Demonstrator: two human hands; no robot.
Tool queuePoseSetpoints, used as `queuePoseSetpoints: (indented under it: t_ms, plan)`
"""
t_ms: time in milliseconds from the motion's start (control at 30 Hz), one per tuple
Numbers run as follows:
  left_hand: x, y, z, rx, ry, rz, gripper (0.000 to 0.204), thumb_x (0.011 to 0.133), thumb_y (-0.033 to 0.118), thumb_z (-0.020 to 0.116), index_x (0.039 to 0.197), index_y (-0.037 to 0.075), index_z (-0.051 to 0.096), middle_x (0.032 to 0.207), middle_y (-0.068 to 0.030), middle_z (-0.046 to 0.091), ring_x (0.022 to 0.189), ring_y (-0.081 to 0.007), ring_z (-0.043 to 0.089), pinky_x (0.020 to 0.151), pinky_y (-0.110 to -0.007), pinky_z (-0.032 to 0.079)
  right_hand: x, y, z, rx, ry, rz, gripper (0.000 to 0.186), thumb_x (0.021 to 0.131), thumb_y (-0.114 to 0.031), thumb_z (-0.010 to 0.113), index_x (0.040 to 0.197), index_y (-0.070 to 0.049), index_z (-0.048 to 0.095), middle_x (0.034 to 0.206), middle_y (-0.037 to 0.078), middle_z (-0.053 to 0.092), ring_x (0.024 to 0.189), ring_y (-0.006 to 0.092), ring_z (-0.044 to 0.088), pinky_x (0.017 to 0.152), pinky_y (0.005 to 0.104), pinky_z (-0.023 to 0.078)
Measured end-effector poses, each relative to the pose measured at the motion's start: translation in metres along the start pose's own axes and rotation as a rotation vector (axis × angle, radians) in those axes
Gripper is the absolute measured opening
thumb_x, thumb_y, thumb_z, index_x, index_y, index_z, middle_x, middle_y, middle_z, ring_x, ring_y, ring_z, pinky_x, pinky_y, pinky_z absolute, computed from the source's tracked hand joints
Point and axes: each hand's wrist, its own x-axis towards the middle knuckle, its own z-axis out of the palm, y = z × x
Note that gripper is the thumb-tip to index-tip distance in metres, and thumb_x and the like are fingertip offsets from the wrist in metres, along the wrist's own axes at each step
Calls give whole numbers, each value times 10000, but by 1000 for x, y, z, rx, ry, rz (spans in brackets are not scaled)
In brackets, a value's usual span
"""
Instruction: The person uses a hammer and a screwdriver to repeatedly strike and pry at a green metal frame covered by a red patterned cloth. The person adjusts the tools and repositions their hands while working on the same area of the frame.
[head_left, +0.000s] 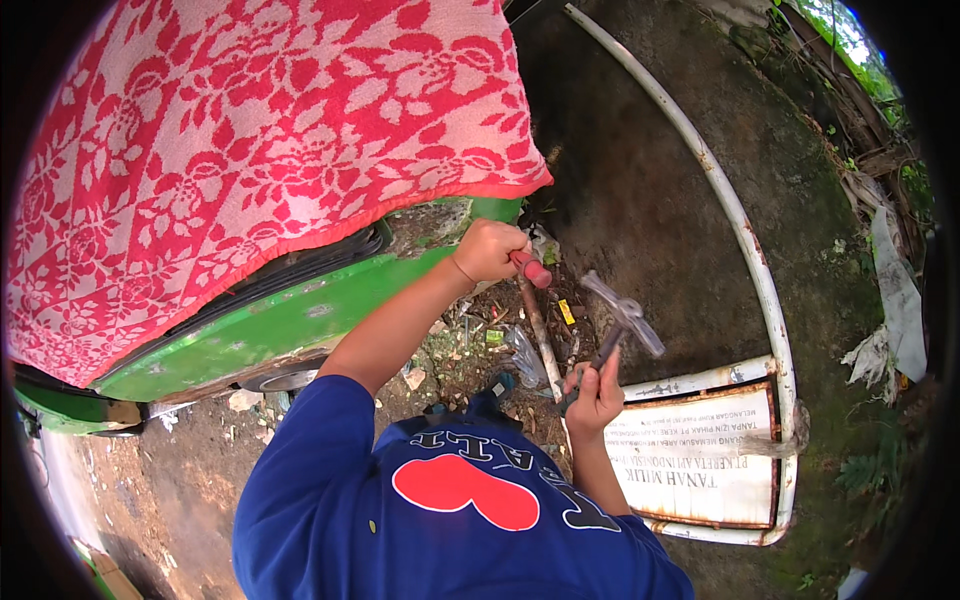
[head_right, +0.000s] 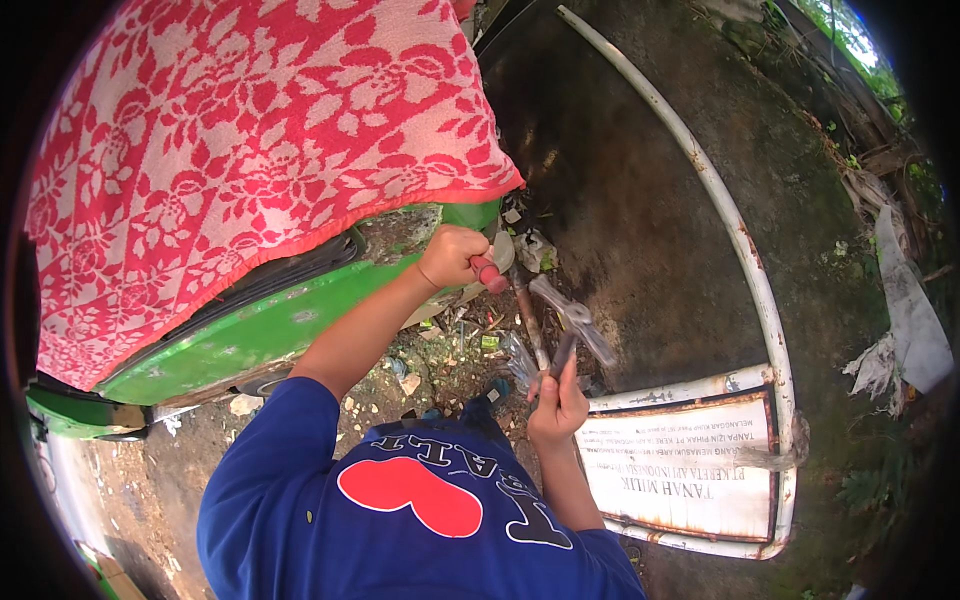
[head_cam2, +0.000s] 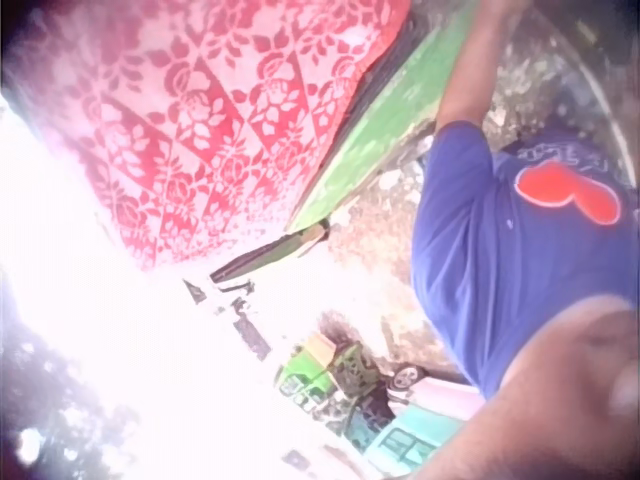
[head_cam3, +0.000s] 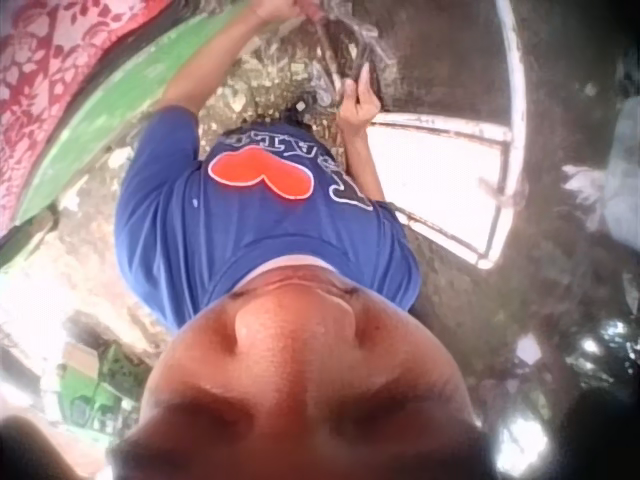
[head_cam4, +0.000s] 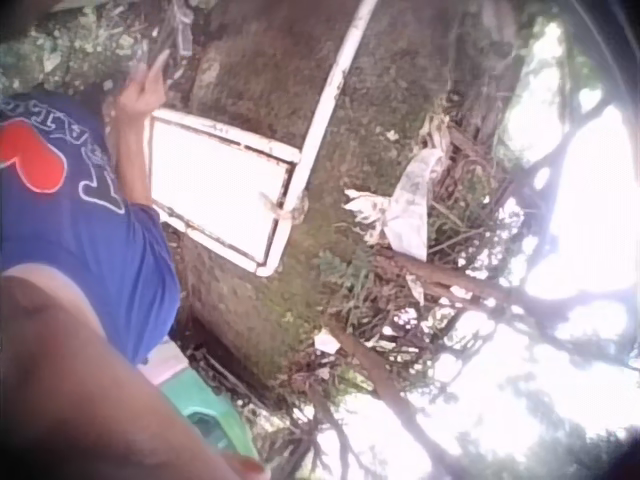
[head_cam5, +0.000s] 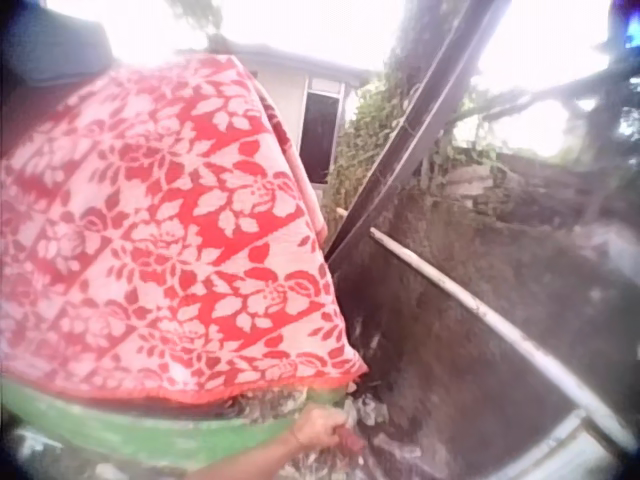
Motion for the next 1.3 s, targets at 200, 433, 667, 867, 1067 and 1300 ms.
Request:
queuePoseSetpoints:
  t_ms: [200, 433, 667, 867, 1067, 1300]
  plan:
    - [7, -7, 0, 4, 31, 26, 276, 651, 139, 754, 612, 79, 487, 594, -112, 519, 555, -340, 566, 514, -438, 440, 5, 11, -1, -260, -185, 43, 476, 974, 21, 571, 1442, 56, 495, 795, 93, 636, 615, 126, 554, 553, 275, 480]
    - [-1, -1, 5, -1, 22, -2, 224, 669, 140, 754, 629, 84, 541, 607, -105, 552, 558, -326, 586, 518, -433, 456, -6, 22, -13, -237, -171, -6, 525, 1038, -61, 498, 1532, 44, 353, 820, 82, 577, 641, 113, 522, 556, 270, 493]
    - [0, -10, 5, 63, -72, -43, 103, 662, 166, 715, 712, 128, 632, 677, -68, 623, 667, -310, 645, 597, -437, 505, -4, 23, -11, -323, -229, 28, 466, 1018, -29, 518, 1469, 65, 448, 841, 94, 629, 651, 112, 562, 579, 273, 507]
    - [6, -2, 22, 132, -89, -61, 144, 694, 179, 718, 688, 103, 596, 652, -83, 594, 634, -312, 633, 558, -437, 492, -9, 26, -15, -174, -66, 73, 510, 1028, -41, 513, 1516, 41, 390, 802, 52, 591, 627, 106, 535, 549, 270, 477]
    - [10, -3, 31, 188, -132, -104, 157, 683, 196, 726, 682, 113, 592, 667, -76, 608, 648, -309, 642, 564, -437, 497, -7, 34, -17, 255, 265, 236, 512, 1048, -53, 488, 1542, 8, 364, 849, 27, 570, 620, 95, 502, 548, 264, 467]
    - [11, -9, 37, 239, -163, -135, 174, 726, 251, 727, 703, 122, 612, 687, -66, 640, 664, -302, 663, 588, -446, 516, 4, 43, -26, 292, 268, 384, 514, 1062, -70, 468, 1559, -25, 347, 822, 26, 549, 626, 85, 500, 538, 267, 462]
